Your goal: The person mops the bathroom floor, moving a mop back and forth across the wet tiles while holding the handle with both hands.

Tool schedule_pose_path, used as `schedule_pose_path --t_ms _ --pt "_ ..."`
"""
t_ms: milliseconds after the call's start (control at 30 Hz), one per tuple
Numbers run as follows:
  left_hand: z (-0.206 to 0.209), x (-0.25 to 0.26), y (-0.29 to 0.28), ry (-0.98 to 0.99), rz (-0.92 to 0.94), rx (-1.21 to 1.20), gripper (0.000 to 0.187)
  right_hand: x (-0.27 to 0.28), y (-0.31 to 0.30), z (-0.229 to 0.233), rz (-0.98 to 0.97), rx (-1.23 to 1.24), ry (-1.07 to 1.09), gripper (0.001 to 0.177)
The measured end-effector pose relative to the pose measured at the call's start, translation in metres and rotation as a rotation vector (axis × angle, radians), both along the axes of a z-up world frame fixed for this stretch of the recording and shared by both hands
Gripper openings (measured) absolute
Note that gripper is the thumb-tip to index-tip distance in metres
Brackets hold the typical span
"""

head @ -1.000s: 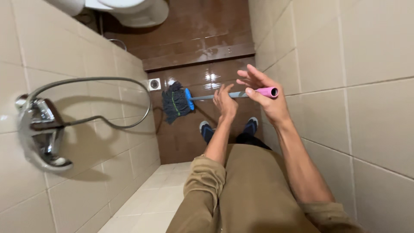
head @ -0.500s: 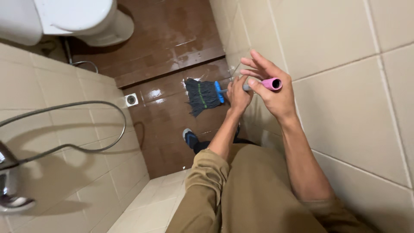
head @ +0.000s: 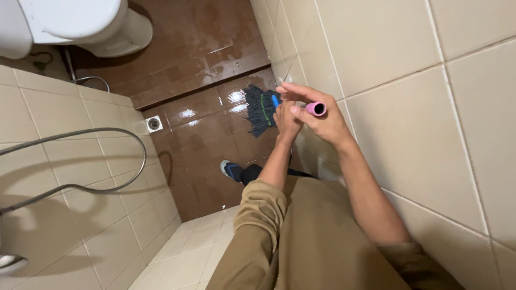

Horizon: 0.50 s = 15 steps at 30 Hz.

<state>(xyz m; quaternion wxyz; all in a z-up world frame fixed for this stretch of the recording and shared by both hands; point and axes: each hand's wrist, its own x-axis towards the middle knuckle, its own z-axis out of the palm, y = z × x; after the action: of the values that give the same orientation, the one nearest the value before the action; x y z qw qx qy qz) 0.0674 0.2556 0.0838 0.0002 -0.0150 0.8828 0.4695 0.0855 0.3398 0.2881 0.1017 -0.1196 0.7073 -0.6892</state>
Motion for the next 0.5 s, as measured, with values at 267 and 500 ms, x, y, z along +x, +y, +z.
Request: schedule_pose_path --t_ms 267,500 --pt "-0.014 0.013 0.009 -0.262 -0.042 -0.002 0.041 0.008 0.011 -0.001 0.085 0.035 0.069 0.044" --pt "-0.005 0.017 -0.007 -0.274 -0.093 0.044 0.038 0.016 0.013 -0.001 0.125 -0.081 -0.029 0.047"
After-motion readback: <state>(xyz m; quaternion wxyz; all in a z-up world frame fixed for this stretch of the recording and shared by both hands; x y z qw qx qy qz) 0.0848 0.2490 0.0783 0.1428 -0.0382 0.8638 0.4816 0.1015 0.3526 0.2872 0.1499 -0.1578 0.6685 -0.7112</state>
